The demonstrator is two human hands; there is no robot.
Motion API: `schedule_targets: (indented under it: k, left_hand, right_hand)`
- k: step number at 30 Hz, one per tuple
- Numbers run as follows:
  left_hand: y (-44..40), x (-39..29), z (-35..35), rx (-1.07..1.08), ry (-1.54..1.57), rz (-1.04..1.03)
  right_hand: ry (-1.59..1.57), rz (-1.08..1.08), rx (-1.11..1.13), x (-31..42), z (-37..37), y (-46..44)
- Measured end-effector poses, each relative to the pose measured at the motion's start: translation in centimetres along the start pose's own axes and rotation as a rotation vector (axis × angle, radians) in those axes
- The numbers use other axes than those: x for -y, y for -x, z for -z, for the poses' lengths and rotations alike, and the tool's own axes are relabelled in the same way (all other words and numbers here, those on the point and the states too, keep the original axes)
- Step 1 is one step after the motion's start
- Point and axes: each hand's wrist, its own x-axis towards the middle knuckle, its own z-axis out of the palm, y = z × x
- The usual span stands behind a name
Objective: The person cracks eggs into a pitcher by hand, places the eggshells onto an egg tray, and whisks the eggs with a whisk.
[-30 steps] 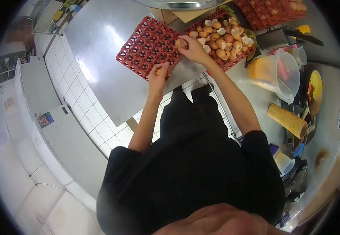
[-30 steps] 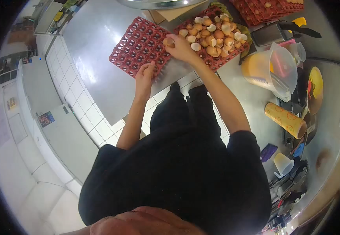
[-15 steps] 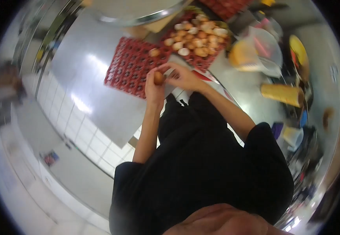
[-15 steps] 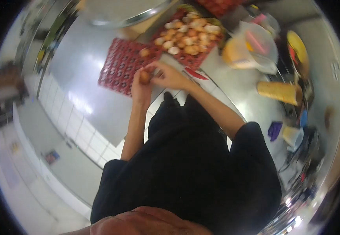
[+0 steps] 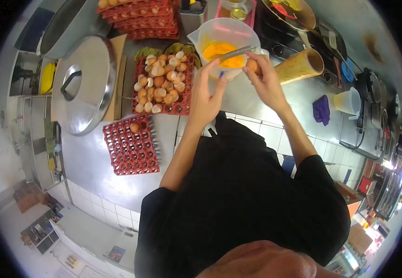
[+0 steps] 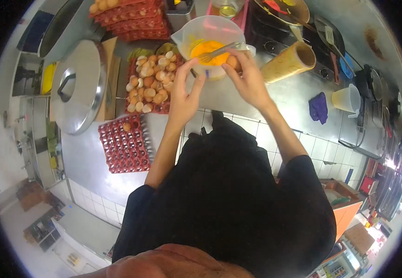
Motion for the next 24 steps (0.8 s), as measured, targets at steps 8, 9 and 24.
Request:
schedule_targets:
  k: [8, 9, 24]
  left_hand:
    - [-6.4, 1.6, -4.9, 0.019, -0.273, -0.16]
    - [-6.6, 1.6, -5.2, 0.014, -0.295, -0.157]
    - [-9.1, 0.3, -3.1, 0.068, -0.084, -0.114]
  right_hand:
    - [0.315, 0.297, -0.13, -2.8, 3.3, -3.3]
    - [0.309, 0.269, -0.1, -3.4, 3.0, -3.4]
    - [-0.427, -0.307, 0.396, -2.0, 2.3, -8.9]
